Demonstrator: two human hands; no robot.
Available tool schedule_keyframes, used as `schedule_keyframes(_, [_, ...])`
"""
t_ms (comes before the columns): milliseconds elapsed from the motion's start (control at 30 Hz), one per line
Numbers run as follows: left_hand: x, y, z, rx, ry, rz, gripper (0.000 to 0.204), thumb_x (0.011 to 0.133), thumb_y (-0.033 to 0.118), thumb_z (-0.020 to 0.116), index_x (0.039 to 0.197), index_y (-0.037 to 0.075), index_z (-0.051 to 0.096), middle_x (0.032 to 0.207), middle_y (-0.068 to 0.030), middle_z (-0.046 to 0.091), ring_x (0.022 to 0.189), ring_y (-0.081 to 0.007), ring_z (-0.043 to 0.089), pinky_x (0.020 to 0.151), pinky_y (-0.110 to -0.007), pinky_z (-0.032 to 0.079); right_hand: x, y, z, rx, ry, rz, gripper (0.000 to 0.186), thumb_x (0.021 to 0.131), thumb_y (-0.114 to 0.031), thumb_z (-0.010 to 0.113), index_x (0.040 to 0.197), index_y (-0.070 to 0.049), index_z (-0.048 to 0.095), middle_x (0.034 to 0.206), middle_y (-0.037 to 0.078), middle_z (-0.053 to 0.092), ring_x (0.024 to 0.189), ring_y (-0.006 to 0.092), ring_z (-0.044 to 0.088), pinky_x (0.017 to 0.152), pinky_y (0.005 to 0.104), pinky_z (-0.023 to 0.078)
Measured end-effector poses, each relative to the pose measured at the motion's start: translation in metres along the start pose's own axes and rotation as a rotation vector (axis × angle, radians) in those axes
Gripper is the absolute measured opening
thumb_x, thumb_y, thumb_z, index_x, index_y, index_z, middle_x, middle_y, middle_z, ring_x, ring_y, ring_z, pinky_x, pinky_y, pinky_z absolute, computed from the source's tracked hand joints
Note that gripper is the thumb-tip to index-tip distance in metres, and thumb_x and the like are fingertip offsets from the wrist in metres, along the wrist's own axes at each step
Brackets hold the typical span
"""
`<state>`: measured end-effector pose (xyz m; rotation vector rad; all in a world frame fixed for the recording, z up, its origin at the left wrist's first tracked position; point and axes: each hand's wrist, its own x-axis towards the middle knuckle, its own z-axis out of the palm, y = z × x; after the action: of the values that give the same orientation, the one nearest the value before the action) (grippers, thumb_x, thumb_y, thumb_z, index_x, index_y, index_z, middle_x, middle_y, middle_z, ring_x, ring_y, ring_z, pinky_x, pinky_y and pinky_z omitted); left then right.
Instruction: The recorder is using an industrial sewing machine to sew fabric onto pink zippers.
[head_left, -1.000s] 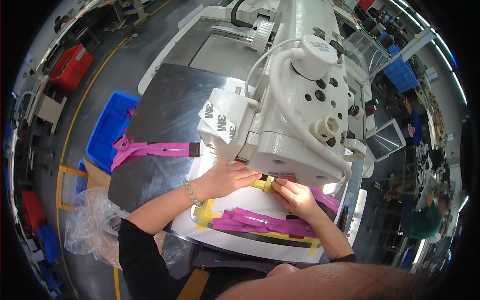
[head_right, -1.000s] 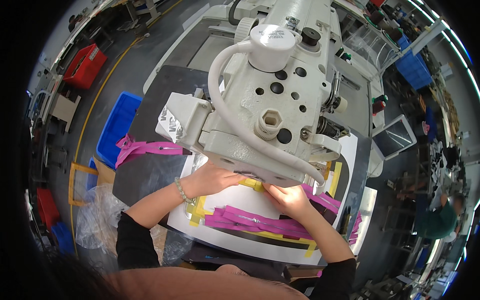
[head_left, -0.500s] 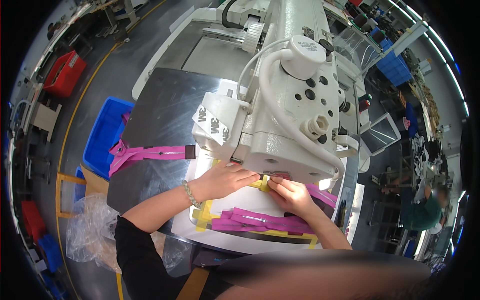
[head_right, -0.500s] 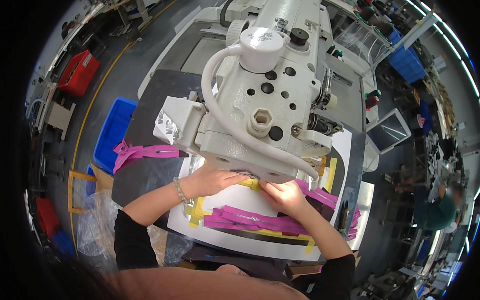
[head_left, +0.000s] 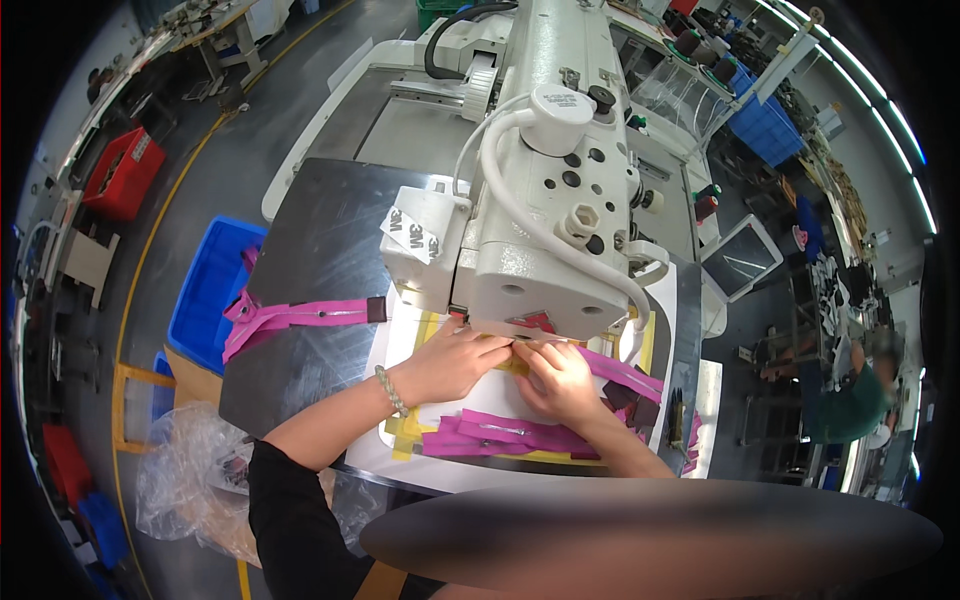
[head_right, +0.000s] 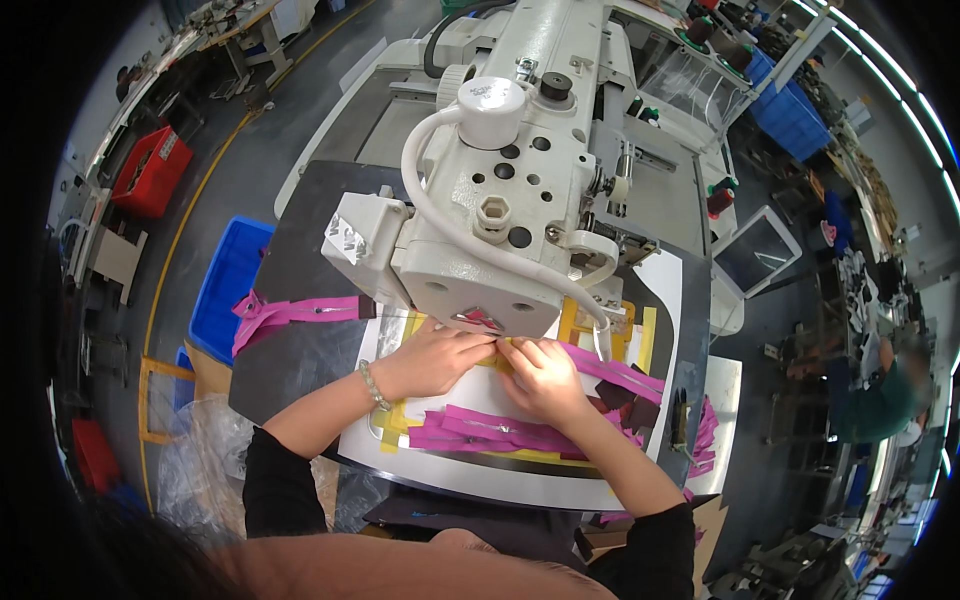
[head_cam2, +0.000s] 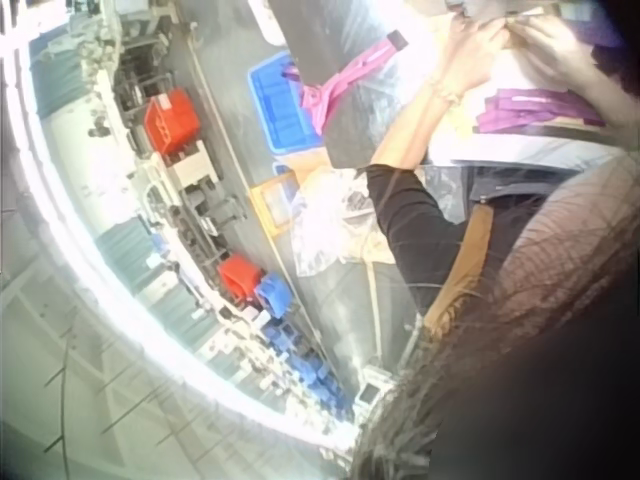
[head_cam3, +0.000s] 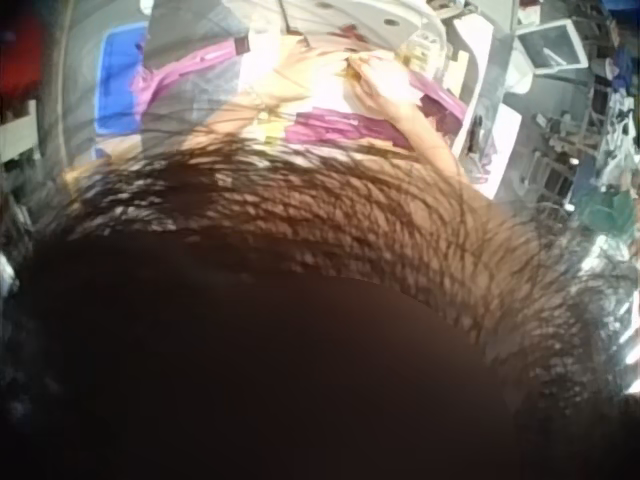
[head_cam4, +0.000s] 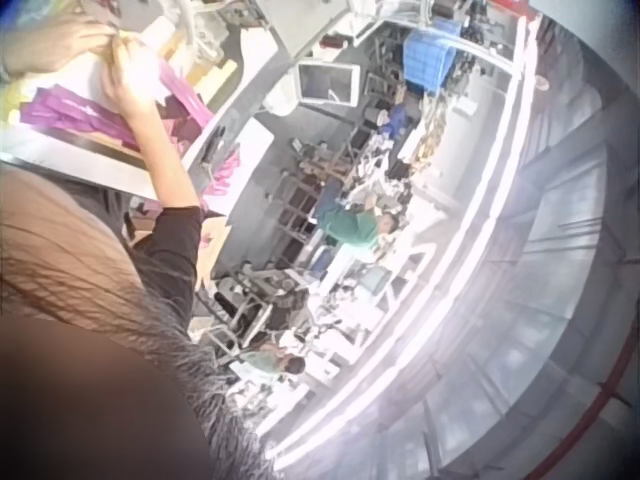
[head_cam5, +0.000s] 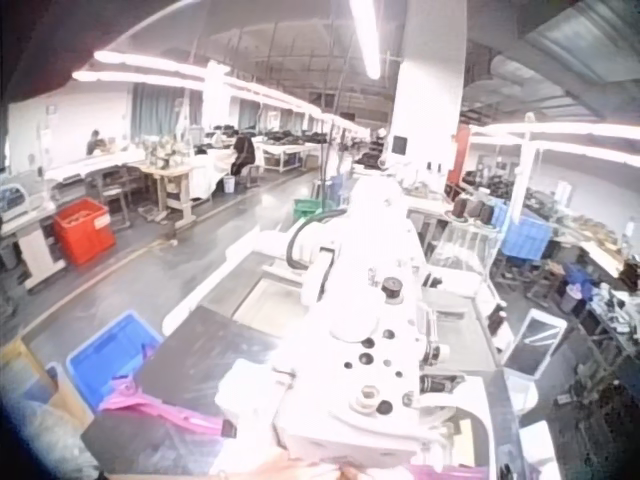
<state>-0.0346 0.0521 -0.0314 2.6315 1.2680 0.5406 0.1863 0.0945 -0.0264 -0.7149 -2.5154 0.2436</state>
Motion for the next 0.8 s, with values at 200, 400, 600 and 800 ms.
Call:
schedule_keyframes(200, [-0.003,0.0,0.007,0.036,0.031,-0.007,0.03,0.086,0.014,0.055,0.115,0.01,0.06,0.118,-0.0008,0.059,0.106,-0.0222,0.056,0.091,-0.045,0.04,-0.006,-0.014,0.015,-0.138,0.022,0.064,0.039,0.071,-0.015,0.071,0.108,-0.004,0.063,0.095,0.011,0.06,0.078,0.0257,0.057,0.072,0.0375,0.047])
schedule_keyframes(400, [-0.009,0.002,0.017,0.081,0.261,-0.008,0.037,0.078,0.023,0.07,0.11,0.006,0.063,0.115,-0.0046,0.061,0.102,-0.0207,0.057,0.089,-0.038,0.042,-0.002,-0.022,0.021,-0.272,0.097,0.015,0.033,0.071,-0.014,0.069,0.1,0.001,0.064,0.092,0.012,0.058,0.078,0.024,0.057,0.069,0.035,0.047])
schedule_keyframes(600, [-0.01,0.008,0.011,0.178,0.255,-0.101,0.042,0.074,0.026,0.072,0.11,0.005,0.062,0.109,-0.0051,0.061,0.102,-0.021,0.056,0.09,-0.038,0.042,-0.002,-0.023,0.024,-0.326,0.099,-0.004,0.028,0.072,-0.013,0.066,0.095,0.002,0.064,0.091,0.014,0.058,0.08,0.0247,0.058,0.069,0.0343,0.047])
schedule_keyframes(800, [-0.011,0.02,0.018,0.33,0.226,-0.17,0.04,0.078,0.03,0.068,0.114,0.013,0.062,0.111,-0.0006,0.059,0.106,-0.0158,0.054,0.092,-0.041,0.035,-0.004,-0.023,0.028,-0.342,0.128,0.008,0.025,0.07,-0.012,0.065,0.091,0.002,0.063,0.091,0.015,0.058,0.08,0.0253,0.058,0.071,0.0347,0.047])
